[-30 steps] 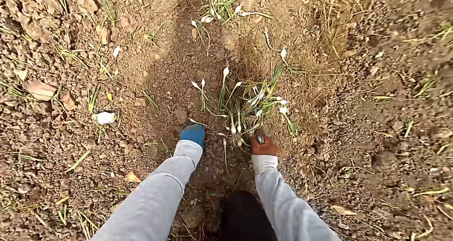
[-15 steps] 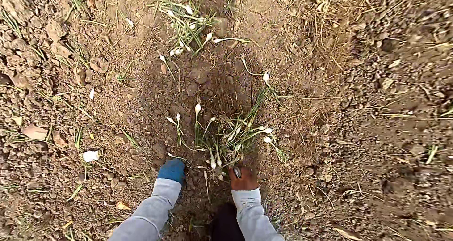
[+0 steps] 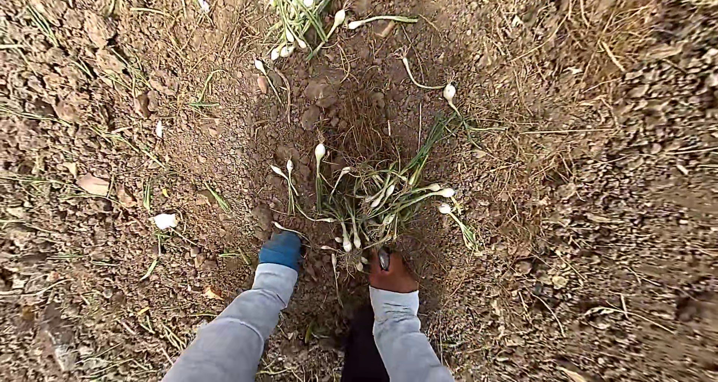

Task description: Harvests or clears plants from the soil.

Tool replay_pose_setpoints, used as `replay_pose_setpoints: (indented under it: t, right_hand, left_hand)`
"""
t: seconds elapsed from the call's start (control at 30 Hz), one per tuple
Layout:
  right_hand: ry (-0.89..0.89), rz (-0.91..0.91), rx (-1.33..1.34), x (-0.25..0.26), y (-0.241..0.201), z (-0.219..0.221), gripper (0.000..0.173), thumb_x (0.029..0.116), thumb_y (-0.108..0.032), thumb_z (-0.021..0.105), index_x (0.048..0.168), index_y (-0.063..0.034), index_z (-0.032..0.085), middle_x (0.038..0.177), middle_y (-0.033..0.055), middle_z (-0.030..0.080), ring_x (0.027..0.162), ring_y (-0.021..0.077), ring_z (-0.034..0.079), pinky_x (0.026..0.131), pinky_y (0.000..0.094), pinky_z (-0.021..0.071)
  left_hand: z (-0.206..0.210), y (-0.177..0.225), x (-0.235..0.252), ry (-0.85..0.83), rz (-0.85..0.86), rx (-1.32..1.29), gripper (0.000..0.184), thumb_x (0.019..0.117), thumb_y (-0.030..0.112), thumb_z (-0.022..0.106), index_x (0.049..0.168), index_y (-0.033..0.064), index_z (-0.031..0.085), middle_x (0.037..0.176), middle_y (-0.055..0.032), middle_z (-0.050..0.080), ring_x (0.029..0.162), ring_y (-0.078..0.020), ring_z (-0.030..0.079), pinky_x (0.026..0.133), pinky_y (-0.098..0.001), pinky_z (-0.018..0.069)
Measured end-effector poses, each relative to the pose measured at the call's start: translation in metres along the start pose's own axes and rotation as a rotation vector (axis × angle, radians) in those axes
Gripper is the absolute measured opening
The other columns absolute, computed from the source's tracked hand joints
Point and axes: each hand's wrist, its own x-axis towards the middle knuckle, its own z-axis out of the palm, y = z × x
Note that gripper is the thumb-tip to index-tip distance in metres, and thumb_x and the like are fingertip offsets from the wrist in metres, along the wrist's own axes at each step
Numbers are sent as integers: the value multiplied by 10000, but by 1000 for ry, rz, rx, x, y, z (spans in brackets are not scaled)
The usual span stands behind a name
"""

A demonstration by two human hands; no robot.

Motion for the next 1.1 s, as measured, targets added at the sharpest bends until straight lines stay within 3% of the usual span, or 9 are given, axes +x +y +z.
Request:
replay_pose_setpoints:
  t: [0.27,0.33,0.43,0.5,0.63,0.77,0.9,1.0,1.1]
  right_hand:
    - [-371,130,-32,13,-10,-26,474,1009,-412,583,1195,11,692,1011,232,756,957,431,737,851,625,538]
    - [-388,125,-4,14,-10,-26,484,1014,-419,572,1203,10,694,1026,240,753,972,442,733,866,639,533]
    - [-431,127,57,11,-11,-27,487,1016,-406,575,1238,17,672,1063,262,739,1008,457,720,887,649,528]
    - [-495,152,75,18,-12,-30,512,1022,-423,564,1292,3,649,1126,261,727,1066,448,704,930,648,511]
    - [-508,95,56,20,-9,-23,514,1044,-440,508,1318,-24,632,1158,246,723,1092,451,694,929,656,505]
    - [-656,46,225,33,-2,-40,512,1040,-422,567,1399,-56,579,1290,247,665,1225,430,628,1036,638,458]
    - [-274,-162,575,-12,7,-97,523,965,-452,692,1116,49,683,909,251,707,858,421,697,799,632,536]
    - [42,-344,772,-39,1,-143,583,914,-617,625,856,-37,658,610,29,556,524,153,533,499,394,452]
    - [119,-489,937,-50,-3,-165,552,959,-697,515,804,-173,588,553,-106,445,438,19,423,408,252,381]
  left_hand:
    - [-6,3,-11,-15,25,8,417,1006,295,643,1332,35,656,1404,-223,621,1304,-420,598,1035,-660,492]
    - [-26,17,-41,140,92,11,475,1004,391,639,1379,100,638,1421,-195,615,1288,-394,615,1028,-631,506]
    - [-36,72,-58,411,424,153,1149,705,441,945,1642,258,304,1681,-163,305,1415,-449,470,993,-652,513]
    - [-31,106,-52,457,612,338,1383,573,399,1016,1663,403,164,1758,-128,57,1524,-499,292,966,-693,500]
    - [-25,120,-36,429,606,331,1052,822,0,822,1637,387,281,1747,-168,78,1456,-552,370,934,-677,537]
    - [-44,109,-58,370,591,276,455,953,-24,665,1398,56,619,1652,-220,332,1474,-459,400,1107,-639,444]
    - [-100,88,-123,483,681,448,354,1032,-21,534,1379,-26,602,1611,-228,402,1478,-445,403,1134,-620,413]
    - [-173,78,-182,788,671,517,373,1001,-37,574,1372,-17,603,1637,-224,361,1471,-477,394,1110,-639,418]
    - [-229,48,-227,1209,630,532,943,730,69,905,1559,190,472,1749,-137,119,1516,-507,292,1013,-725,452]
